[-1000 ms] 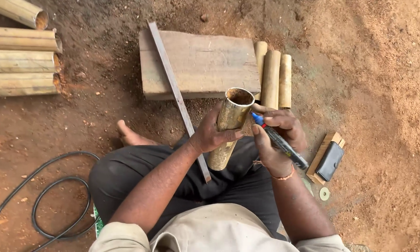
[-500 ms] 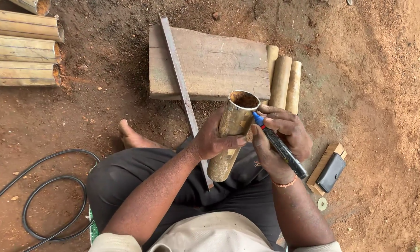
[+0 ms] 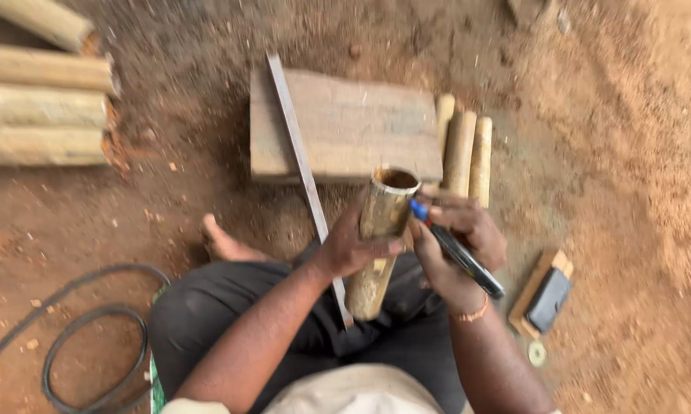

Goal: The recorder is using a marker and a metal strip to mark alignment lines and measurements on several bamboo tubes.

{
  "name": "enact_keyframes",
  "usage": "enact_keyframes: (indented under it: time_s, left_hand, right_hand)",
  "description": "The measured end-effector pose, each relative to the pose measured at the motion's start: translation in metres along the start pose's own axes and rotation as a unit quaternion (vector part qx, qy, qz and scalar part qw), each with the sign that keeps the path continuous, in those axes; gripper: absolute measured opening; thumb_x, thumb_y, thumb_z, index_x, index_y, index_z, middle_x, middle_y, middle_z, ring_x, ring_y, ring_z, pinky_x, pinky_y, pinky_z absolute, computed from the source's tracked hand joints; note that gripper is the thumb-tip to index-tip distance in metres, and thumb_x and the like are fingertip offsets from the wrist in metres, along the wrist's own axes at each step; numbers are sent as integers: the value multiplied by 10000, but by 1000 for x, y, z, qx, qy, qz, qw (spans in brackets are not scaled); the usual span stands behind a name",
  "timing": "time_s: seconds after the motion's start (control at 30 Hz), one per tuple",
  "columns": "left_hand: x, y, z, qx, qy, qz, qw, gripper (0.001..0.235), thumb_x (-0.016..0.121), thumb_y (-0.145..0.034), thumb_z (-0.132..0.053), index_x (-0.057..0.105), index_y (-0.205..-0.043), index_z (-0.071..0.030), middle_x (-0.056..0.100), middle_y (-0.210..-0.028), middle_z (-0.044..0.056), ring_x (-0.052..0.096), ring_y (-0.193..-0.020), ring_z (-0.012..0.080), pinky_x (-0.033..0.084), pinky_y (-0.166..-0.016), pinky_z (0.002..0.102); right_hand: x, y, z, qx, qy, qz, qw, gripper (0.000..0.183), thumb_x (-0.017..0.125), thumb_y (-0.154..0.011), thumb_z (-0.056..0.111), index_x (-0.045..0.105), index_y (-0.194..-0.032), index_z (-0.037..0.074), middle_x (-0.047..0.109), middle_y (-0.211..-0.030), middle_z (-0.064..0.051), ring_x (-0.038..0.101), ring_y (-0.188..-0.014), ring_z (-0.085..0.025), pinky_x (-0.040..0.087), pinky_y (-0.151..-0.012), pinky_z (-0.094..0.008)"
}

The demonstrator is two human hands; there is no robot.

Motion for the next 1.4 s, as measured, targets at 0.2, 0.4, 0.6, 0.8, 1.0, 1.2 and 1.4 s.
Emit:
enact_keyframes:
  time_s: [0.2,0.4,0.6,0.8,1.0,1.2,1.4]
  left_hand:
    - [-1,-2,-20,11,95,-6,995,895,835,-850,-585,458,-1452,-41,602,-1144,124,732,-1014,238,684,-902,406]
    - [-24,-3,-3,-21,90,-65,994,678,781,-850,-500,579,-1298,-34,662,-1025,105,727,-903,226,657,-824,403]
    - [8,6,-28,35,20,27,999,574,799,-872,-267,565,-1343,-38,668,-1087,67,666,-1000,161,589,-869,352]
    - [9,9,-25,18,39,39,998,604,793,-874,-291,562,-1373,-40,660,-1114,66,684,-1022,171,611,-907,362]
    - [4,9,-13,-8,25,26,999,712,812,-856,-327,502,-1433,-49,645,-1147,83,686,-1059,181,618,-944,377]
    - [6,7,-15,-17,68,35,997,720,815,-851,-337,490,-1429,-55,646,-1130,96,699,-1051,198,649,-931,425]
    - [4,6,-9,-20,66,40,997,740,821,-850,-364,489,-1431,-47,658,-1149,110,705,-1076,216,647,-948,449]
  right_hand:
    - [1,29,-34,134,-287,-112,942,210,751,-990,73,595,-1109,-1,700,-1068,-136,742,-1021,-217,619,-936,-326]
    - [-3,37,-45,70,-257,-75,961,258,753,-996,168,644,-1129,-25,694,-1064,-113,693,-974,-167,590,-898,-279]
    - [-7,10,-8,77,-211,-72,972,268,795,-971,57,558,-1096,39,696,-1135,-112,725,-1187,-261,606,-1008,-351]
    - [-9,9,0,74,-162,-25,984,236,779,-968,9,574,-1074,56,689,-1138,-144,721,-1165,-284,609,-1005,-361]
    - [-7,2,5,54,-124,3,991,235,778,-947,-13,590,-1070,54,711,-1150,-174,720,-1182,-277,607,-1001,-354]
    - [-8,0,2,74,-118,3,990,254,798,-922,-14,594,-1058,53,703,-1135,-171,725,-1190,-267,622,-934,-325]
    - [-7,-6,4,50,-88,12,995,225,783,-925,-26,597,-1028,47,715,-1102,-172,738,-1133,-250,626,-923,-319]
Point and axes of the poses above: each hand's wrist, its own y-axis away from the middle knuckle, its own x-axis out of the palm, z = x × y, the point moved 4 cm from there along -y, towards the middle knuckle
